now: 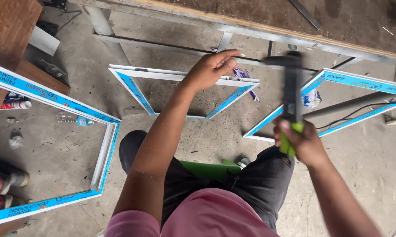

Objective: Assembling aluminum frames by filing edges, drilling holes, and installing rivets.

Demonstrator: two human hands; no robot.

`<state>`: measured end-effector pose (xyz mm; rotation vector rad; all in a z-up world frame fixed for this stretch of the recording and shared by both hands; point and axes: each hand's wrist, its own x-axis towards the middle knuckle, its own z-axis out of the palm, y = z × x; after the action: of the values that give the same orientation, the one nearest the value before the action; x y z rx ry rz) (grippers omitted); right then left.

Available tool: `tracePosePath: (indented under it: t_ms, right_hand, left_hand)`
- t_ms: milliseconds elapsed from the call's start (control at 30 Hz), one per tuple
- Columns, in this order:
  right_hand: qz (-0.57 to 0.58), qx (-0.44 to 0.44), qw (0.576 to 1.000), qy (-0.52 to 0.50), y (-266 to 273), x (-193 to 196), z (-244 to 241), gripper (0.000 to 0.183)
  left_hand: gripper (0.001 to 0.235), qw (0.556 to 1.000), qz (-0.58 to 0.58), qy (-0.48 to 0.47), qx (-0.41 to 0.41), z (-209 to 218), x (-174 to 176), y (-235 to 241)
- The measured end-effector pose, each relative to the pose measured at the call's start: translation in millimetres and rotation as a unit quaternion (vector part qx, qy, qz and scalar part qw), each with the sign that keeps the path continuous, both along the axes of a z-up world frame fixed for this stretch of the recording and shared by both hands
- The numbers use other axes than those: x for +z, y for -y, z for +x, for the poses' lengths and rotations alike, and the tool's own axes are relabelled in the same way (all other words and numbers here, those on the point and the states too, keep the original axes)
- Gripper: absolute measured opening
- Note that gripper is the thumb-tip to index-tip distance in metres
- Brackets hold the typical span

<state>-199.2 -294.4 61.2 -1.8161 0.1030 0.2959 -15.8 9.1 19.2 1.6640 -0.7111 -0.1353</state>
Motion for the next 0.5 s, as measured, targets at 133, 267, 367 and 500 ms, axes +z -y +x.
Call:
tracePosePath:
  t_ms: [133,267,367,500]
  right_hand:
    - [0.043,-0.078,0.994,0.062,32.9,16.3,-63.4,0.056]
    - [-0.401,-0.105,0.895,-0.166,102.1,14.4,-97.9,0.041]
    - [-0.570,-0.038,0.751,-0.331,144.6,-2.3,-121.3,0.064]
    - [-0.576,-0.034,0.712,-0.400,189.4,-62.4,-152.5,0.062]
  left_hand:
    - [0.046,0.969,0.166,0.173,0.051,5.1,-1.6,11.0]
    - [0.015,0.909,0.242,0.324,0.100,27.5,-35.0,28.1]
    - [0.046,0.818,0.316,0.433,0.208,25.7,-42.8,39.4]
    - [0.058,0.822,0.337,0.352,0.294,-3.7,-45.0,51.6]
